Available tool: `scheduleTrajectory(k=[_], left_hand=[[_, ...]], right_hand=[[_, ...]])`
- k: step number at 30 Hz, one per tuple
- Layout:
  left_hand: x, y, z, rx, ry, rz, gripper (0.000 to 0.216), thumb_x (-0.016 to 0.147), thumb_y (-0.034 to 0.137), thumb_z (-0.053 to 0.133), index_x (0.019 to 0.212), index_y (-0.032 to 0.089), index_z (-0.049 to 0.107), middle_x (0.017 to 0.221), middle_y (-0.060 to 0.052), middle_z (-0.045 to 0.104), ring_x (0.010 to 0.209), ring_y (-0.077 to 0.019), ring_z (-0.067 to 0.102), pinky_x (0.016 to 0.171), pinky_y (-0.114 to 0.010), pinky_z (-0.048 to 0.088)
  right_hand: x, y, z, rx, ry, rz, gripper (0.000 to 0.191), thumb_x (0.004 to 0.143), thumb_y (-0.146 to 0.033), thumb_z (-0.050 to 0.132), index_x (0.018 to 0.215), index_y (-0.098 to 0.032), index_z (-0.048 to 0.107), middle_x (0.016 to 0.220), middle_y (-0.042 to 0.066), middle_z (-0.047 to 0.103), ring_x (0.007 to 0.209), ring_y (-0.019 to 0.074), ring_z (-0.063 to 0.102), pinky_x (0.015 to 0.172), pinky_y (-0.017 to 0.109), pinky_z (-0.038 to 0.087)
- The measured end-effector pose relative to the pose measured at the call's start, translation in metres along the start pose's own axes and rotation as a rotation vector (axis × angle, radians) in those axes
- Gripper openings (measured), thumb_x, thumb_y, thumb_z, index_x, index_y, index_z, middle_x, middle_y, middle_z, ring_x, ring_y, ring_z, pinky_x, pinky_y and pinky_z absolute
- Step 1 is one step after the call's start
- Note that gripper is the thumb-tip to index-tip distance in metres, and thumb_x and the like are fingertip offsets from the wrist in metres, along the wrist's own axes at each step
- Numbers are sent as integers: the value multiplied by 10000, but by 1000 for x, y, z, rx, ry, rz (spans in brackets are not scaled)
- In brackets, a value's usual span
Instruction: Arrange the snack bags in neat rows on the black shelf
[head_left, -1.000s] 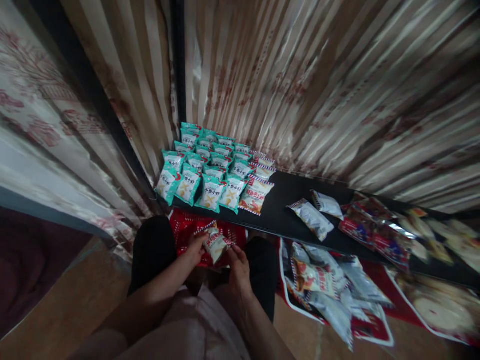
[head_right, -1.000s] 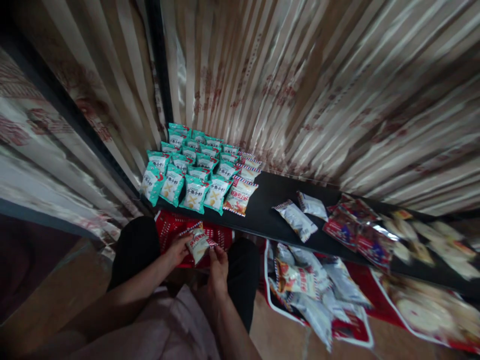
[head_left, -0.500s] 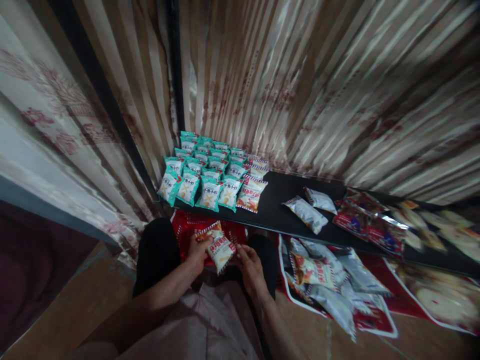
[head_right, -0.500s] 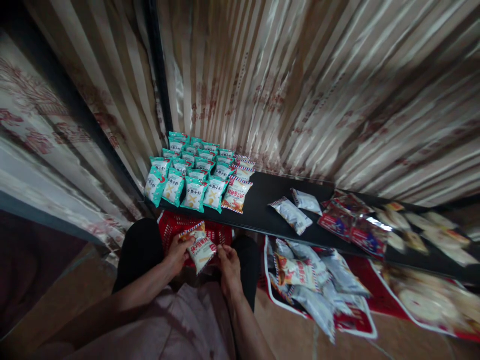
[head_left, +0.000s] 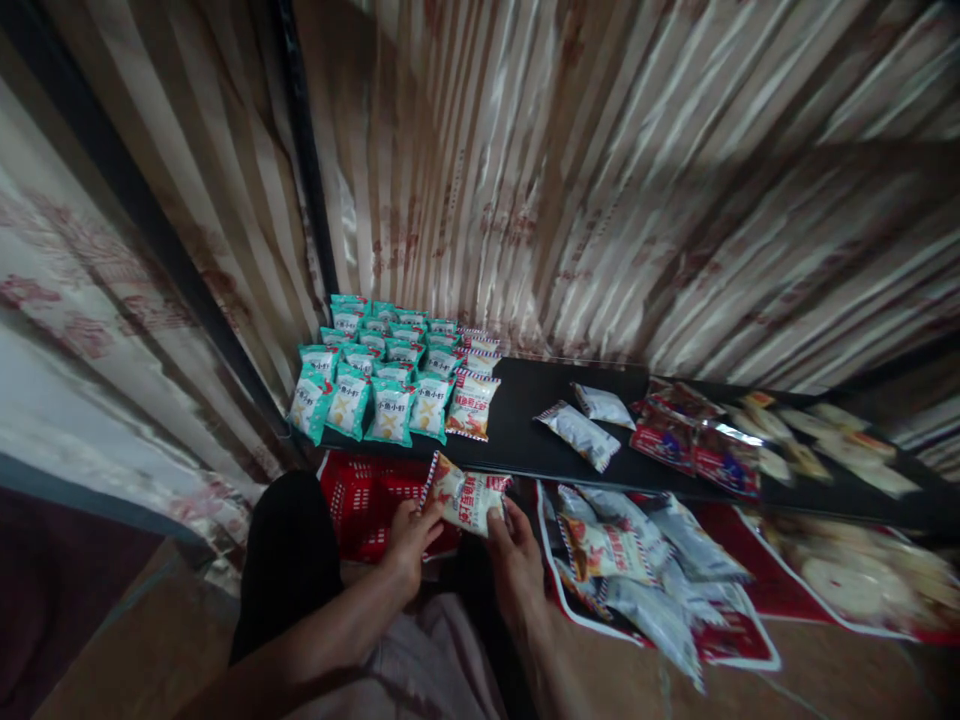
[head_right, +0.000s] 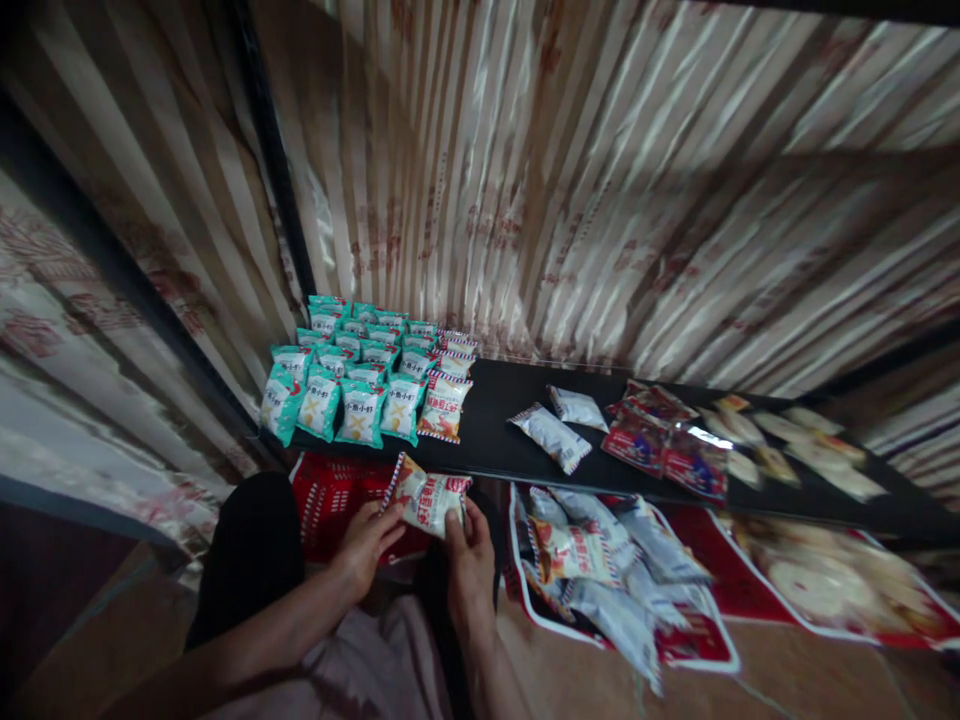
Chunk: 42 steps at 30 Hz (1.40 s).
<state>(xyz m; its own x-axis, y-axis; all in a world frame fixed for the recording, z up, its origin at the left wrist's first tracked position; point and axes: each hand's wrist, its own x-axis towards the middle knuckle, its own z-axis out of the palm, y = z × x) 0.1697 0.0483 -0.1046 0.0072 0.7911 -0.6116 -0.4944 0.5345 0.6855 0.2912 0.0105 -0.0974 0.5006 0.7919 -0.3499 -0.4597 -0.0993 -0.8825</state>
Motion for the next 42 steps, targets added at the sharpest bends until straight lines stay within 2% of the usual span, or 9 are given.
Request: scheduleTrajectory(k=[4, 8, 10, 12, 19, 24, 30, 36, 42], left_hand=[[7, 6, 2, 281, 83, 151, 480, 664, 124, 727, 1095, 162, 520, 1257, -150, 530, 1155, -244, 531, 938, -356, 458], [13, 14, 3, 526, -193, 486, 669, 599, 110, 728, 1220, 243, 519, 1392, -82, 441, 1291, -260, 396, 1011, -371, 403], [15, 16, 4, 631, -334, 543, 655, 594, 127, 729, 1212, 253, 551, 1351, -72, 498, 1268, -266, 425, 1033, -380, 380], [18, 14, 6, 673, -375, 525, 599, 591, 141, 732, 1165, 241, 596, 1272, -78, 569, 1194, -271, 498, 1006, -370, 407], [33, 4, 21, 495, -286, 388, 383, 629, 237, 736, 997, 187, 641, 1019, -81, 693, 928, -248, 639, 839, -312, 498], [43, -2, 35, 391, -265, 406, 366, 667, 304, 710, 995, 168, 623, 960, -85, 702, 873, -233, 644, 789, -298, 502], [45, -13, 54, 434, -231, 390, 338, 651, 219, 712, 982, 187, 648, 981, -75, 687, 897, -228, 631, 807, -296, 491], [42, -7, 67, 658, -127, 527, 216, 709, 246, 653, 922, 234, 683, 947, -70, 648, 957, -251, 585, 919, -346, 443], [45, -11, 72, 749, -78, 652, 374, 732, 148, 573, 1097, 213, 616, 1203, -102, 580, 1179, -266, 476, 1087, -395, 298]], right_hand=[[19, -34, -14, -174, -83, -82, 512, 565, -455, 787, 977, -201, 619, 894, 37, 699, 817, 219, 642, 746, 322, 501], [29, -69, -16, -306, -268, -71, 435, 575, -450, 783, 919, -212, 665, 893, 43, 704, 828, 238, 634, 700, 316, 500], [33, -81, -11, -354, -334, -64, 413, 557, -439, 794, 887, -215, 688, 865, 33, 706, 800, 231, 630, 696, 313, 499], [39, -88, -4, -373, -369, -52, 408, 528, -432, 807, 857, -213, 705, 826, 24, 706, 775, 228, 629, 694, 318, 502], [63, -73, 9, -142, -323, -104, 681, 540, -377, 822, 1165, -239, 587, 1013, 65, 688, 934, 255, 637, 822, 388, 507], [62, -52, 6, -134, -398, -78, 726, 560, -340, 818, 1218, -228, 534, 1155, 93, 645, 1059, 267, 600, 919, 418, 463], [63, -47, 1, -310, -338, -120, 483, 607, -404, 770, 1025, -198, 644, 943, 52, 712, 877, 249, 643, 825, 360, 491], [88, -37, -10, -356, -281, -93, 452, 594, -396, 769, 969, -175, 645, 858, 44, 715, 751, 230, 631, 711, 332, 491], [111, -45, -1, -368, -167, -195, 495, 609, -429, 739, 1019, -171, 634, 865, 42, 711, 765, 222, 621, 724, 324, 484]])
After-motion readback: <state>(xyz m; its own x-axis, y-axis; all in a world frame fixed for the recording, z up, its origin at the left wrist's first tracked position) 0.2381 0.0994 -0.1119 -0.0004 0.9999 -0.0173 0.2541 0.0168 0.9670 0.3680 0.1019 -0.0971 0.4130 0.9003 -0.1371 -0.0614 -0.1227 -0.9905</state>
